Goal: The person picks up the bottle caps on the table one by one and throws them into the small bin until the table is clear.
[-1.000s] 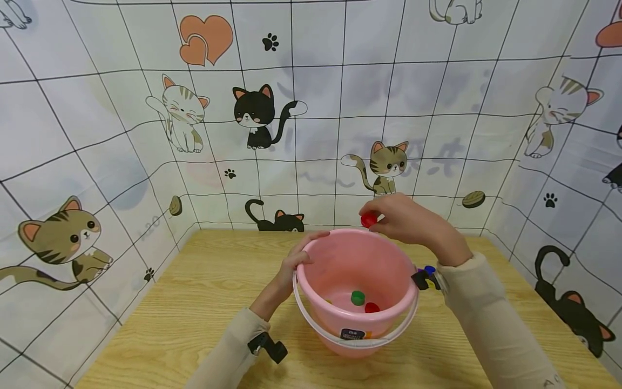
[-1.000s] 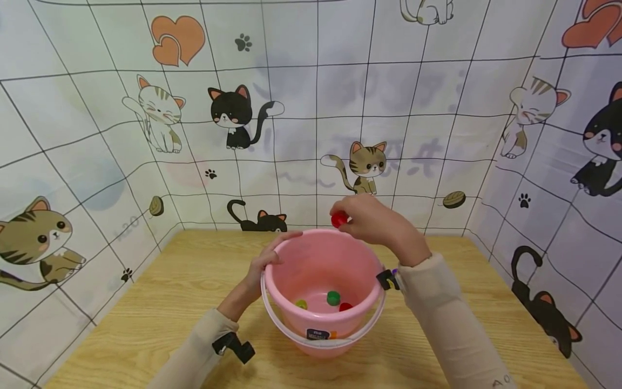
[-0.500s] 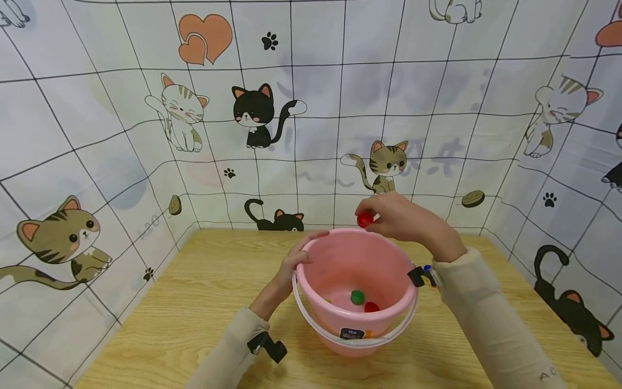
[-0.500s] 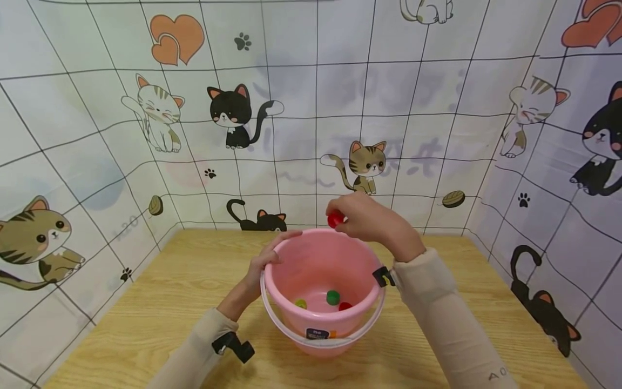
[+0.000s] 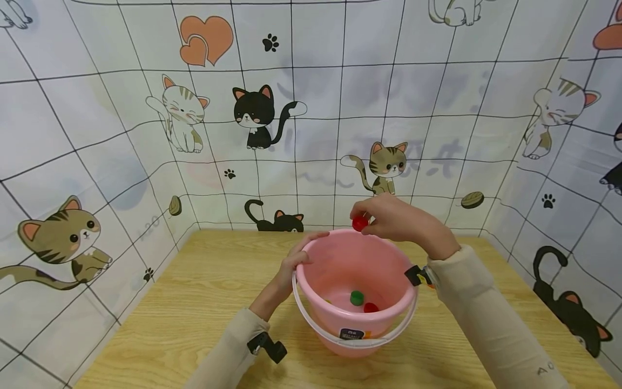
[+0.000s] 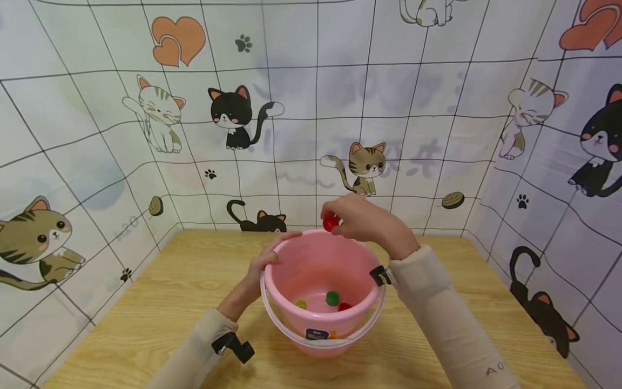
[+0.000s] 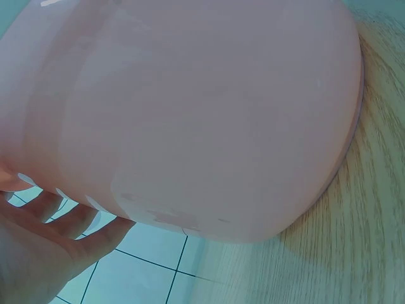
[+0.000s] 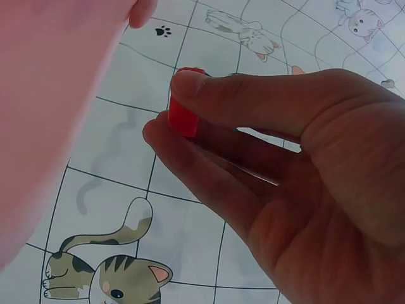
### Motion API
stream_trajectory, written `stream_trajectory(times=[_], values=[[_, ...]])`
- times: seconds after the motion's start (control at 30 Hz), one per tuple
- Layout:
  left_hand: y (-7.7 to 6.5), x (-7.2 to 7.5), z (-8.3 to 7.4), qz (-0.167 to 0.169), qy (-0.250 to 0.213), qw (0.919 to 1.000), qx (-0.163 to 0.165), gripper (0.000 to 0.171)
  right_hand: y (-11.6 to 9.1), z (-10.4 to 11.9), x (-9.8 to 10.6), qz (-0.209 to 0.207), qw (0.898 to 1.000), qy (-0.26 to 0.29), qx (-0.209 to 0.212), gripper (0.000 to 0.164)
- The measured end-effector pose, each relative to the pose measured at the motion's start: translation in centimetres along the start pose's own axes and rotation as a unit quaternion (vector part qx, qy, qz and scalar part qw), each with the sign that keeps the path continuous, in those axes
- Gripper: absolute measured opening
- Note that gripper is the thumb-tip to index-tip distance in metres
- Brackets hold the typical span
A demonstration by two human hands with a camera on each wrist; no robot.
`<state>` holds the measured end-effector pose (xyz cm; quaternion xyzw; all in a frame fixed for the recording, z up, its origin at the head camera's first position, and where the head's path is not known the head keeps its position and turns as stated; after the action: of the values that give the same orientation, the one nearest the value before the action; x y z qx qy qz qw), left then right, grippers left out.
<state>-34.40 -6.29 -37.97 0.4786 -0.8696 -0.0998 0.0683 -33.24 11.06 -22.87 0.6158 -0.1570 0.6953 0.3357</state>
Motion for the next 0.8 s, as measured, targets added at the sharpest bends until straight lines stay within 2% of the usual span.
stream_trajectory(times=[0.8], values=[[-0.01,0.02,-0.01,-0.01,0.003,0.9999,0.003,0.075,0.36,0.59,-0.47,0.017,1.0,0.009,0.009,0.025]])
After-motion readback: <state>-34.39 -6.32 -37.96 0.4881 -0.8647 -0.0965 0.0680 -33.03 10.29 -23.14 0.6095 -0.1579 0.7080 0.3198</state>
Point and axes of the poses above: each hand's wrist, its own y-axis towards the middle knuckle, its own x-axis out of the back of the hand, z = x × y, the point moved 7 cm from there along y, towards the middle knuckle, and after that the axes turned 4 degrees about x, right-handed, at the moved point
